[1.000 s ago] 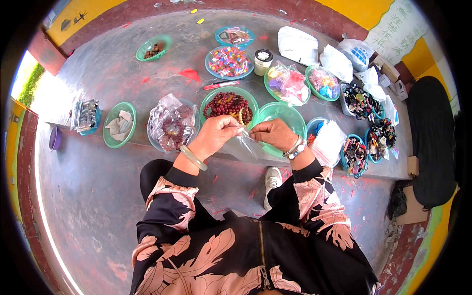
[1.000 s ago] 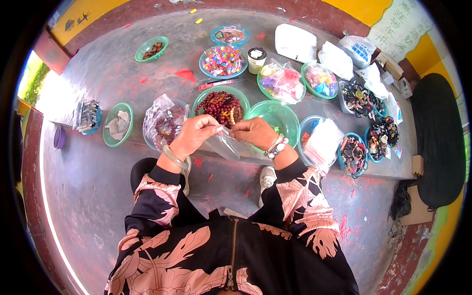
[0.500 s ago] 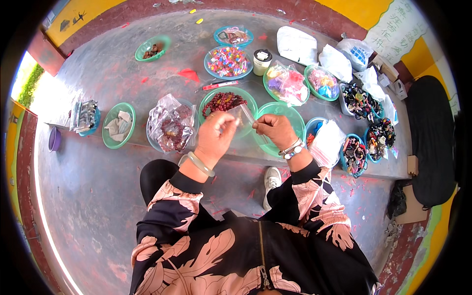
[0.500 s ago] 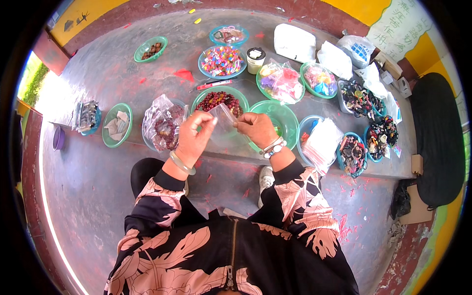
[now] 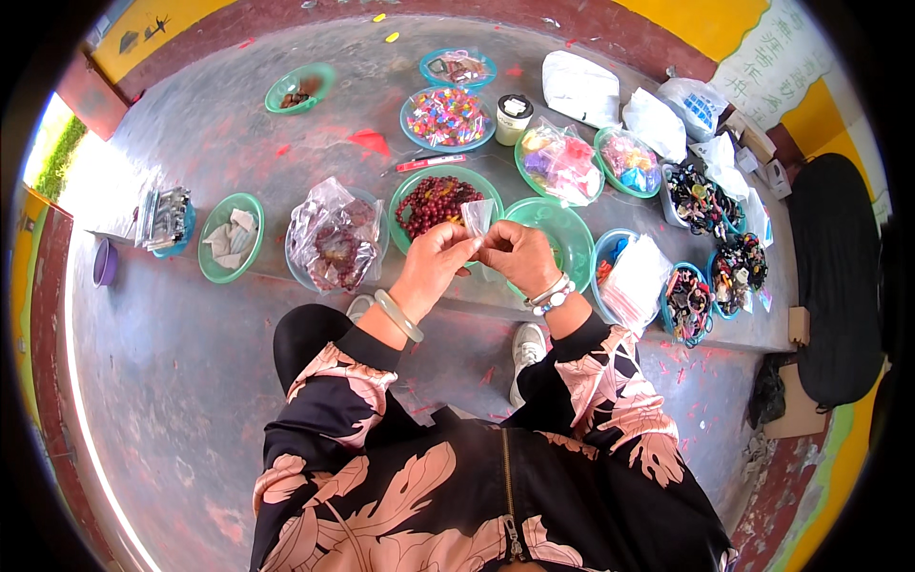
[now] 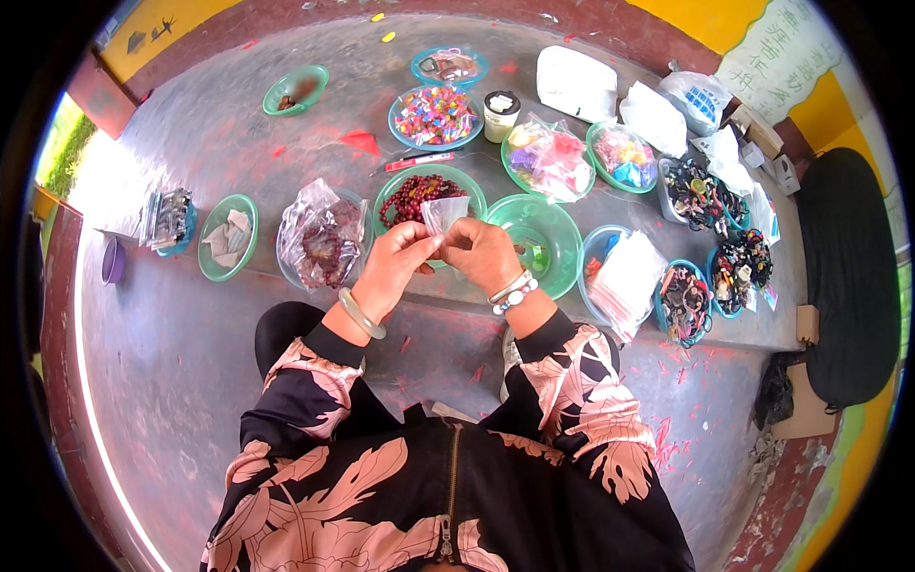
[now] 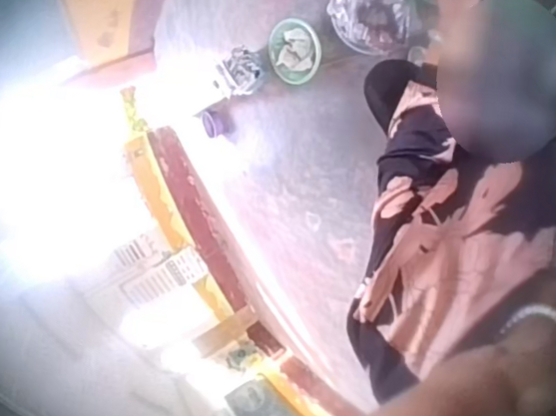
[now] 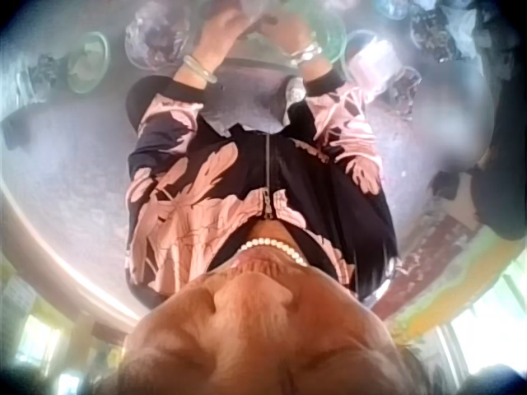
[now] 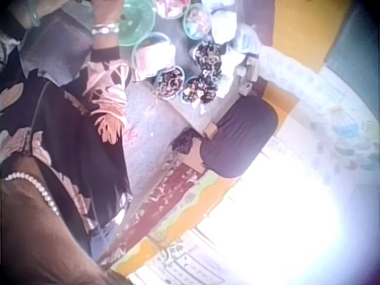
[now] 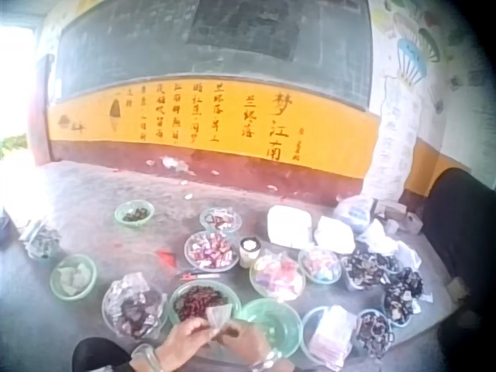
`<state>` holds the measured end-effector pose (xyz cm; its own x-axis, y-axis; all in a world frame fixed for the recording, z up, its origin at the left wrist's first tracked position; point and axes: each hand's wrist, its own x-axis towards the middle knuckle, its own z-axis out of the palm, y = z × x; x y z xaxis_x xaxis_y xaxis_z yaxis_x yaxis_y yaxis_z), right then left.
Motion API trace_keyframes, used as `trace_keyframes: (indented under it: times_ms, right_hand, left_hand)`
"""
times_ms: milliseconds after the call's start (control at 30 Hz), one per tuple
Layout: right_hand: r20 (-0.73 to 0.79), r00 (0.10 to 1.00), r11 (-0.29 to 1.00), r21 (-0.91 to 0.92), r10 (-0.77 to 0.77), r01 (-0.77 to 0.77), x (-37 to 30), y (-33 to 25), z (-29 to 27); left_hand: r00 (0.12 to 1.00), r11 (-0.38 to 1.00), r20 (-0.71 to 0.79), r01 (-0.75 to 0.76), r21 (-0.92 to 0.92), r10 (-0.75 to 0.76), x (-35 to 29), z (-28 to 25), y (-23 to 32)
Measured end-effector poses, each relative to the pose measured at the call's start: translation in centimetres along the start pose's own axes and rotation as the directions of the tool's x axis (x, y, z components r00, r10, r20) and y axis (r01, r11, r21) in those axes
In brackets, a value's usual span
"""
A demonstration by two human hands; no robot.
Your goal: The person sits on the floor and packs beaded bracelets from a green bowl into small clear plastic bags. They repeatedly pick up bracelets, place them into bags, and set the filled bags aside on the table.
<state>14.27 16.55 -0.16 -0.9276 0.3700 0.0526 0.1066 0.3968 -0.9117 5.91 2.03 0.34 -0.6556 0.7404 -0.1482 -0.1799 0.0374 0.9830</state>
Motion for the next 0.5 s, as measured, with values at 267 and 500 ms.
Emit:
trace_keyframes:
  times_ms: [267, 500]
  right_hand:
    - [0.155, 0.984, 0.980, 0.164, 0.089, -0.114, 0.4, 0.2, -0.3]
    - [0.082, 0.992, 0.994, 0.050, 0.095, -0.099, 0.8, 1.3, -0.4]
  left_hand:
    - [0.991, 0.954, 0.064, 0.127, -0.273, -0.114, 0.2, -0.8, -0.7]
    - [0.990, 0.938, 0.033, 0.139, -0.318, -0.136, 0.3, -0.9, -1.0]
